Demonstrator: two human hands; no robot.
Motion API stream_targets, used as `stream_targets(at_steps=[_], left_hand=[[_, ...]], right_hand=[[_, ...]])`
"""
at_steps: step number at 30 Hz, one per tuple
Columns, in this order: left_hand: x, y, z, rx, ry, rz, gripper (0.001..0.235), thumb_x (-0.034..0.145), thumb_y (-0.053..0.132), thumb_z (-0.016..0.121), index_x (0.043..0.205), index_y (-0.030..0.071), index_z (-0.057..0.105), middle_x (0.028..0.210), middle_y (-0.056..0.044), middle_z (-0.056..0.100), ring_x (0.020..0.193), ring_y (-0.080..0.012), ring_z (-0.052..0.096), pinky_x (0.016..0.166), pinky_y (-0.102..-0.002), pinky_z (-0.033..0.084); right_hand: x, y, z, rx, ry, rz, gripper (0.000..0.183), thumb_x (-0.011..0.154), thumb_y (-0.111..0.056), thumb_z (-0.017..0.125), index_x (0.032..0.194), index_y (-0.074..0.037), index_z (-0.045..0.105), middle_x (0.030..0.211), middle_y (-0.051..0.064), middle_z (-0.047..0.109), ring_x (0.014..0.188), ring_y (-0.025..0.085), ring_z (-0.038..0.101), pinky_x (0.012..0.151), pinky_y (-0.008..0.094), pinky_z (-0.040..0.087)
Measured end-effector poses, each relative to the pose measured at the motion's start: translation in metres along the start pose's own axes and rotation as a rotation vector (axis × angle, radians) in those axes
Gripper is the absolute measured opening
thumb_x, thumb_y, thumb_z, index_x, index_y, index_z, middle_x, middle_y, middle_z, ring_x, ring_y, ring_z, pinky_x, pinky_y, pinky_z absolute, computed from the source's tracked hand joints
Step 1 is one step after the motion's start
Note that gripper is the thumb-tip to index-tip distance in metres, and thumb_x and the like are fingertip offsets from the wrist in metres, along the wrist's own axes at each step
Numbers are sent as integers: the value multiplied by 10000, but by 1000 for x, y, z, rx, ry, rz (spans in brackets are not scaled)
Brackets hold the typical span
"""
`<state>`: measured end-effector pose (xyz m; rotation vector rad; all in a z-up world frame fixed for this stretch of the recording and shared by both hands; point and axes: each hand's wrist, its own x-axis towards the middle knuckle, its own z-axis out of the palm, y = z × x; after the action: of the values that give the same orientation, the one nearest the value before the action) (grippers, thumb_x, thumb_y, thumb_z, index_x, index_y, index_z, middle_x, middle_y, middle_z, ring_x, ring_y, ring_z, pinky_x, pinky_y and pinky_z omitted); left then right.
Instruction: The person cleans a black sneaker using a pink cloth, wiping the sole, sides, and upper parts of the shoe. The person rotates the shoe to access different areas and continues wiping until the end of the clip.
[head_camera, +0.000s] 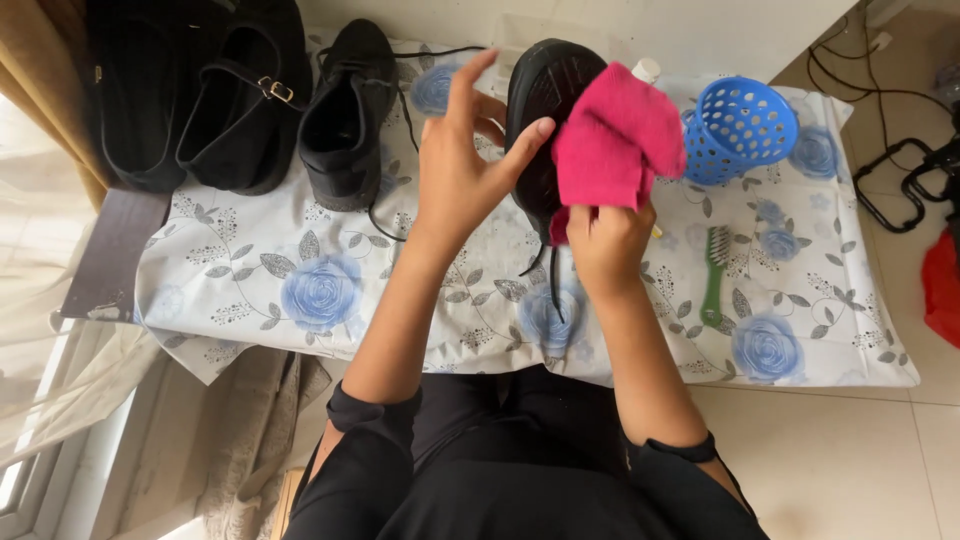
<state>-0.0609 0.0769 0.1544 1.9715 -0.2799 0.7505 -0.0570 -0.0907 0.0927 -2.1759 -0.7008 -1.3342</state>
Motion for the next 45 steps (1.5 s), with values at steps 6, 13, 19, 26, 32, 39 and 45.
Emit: stream_targets(at_steps=[6, 13, 19, 26, 32, 39, 45], left_hand=[[1, 6, -6, 58, 34, -46, 282, 753, 352, 647, 940, 181, 523, 829, 79, 477, 691, -60, 524, 779, -326, 360], [-3, 15, -3, -90, 12, -18, 254, 717, 267, 640, 846, 114, 483, 766, 70, 561, 636, -79, 538, 646, -257, 427], [-13, -2, 7, -50, 132, 66, 231, 680, 206, 725, 808, 150, 541, 660, 34, 620, 669, -150, 627, 722, -214, 337], [-11, -19, 1, -20, 183, 28, 271, 661, 220, 754, 804, 127, 544, 670, -4, 644, 700, -180, 649, 730, -219, 345], [-21, -11, 6, -32, 172, 29, 253, 637, 144, 726, 808, 130, 541, 661, 1, 635, 707, -177, 649, 725, -229, 351], [-20, -34, -1, 69, 253, 29, 302, 625, 249, 766, 803, 130, 552, 638, -9, 629, 656, -195, 632, 721, -238, 376], [-21, -9, 12, 179, 259, 153, 368, 527, 172, 727, 835, 143, 529, 582, -7, 565, 612, -204, 597, 708, -277, 384]], right_hand=[[-10, -4, -31, 170, -129, 357, 161, 765, 54, 687, 920, 49, 643, 878, 163, 632, 842, 295, 598, 739, 358, 467], [73, -34, -18, 361, -111, -16, 177, 896, 148, 479, 1072, 163, 494, 1169, 232, 473, 1109, 371, 484, 982, 431, 429], [62, -26, 16, 17, 260, -298, 120, 832, -36, 639, 713, -28, 655, 841, 118, 577, 709, 246, 524, 650, 325, 456], [32, -23, 13, 110, 240, -207, 161, 833, 43, 592, 683, 0, 631, 733, 122, 552, 602, 279, 520, 587, 337, 451], [69, -42, 11, 77, 243, -315, 151, 844, -66, 604, 705, -13, 631, 800, 114, 576, 663, 252, 535, 614, 325, 450], [26, -38, 8, 93, 98, -215, 198, 870, 40, 497, 712, 29, 615, 769, 162, 543, 642, 318, 526, 594, 370, 448], [72, -60, 2, 47, 180, -270, 166, 871, 24, 572, 721, 9, 642, 813, 135, 565, 671, 282, 515, 629, 356, 441]])
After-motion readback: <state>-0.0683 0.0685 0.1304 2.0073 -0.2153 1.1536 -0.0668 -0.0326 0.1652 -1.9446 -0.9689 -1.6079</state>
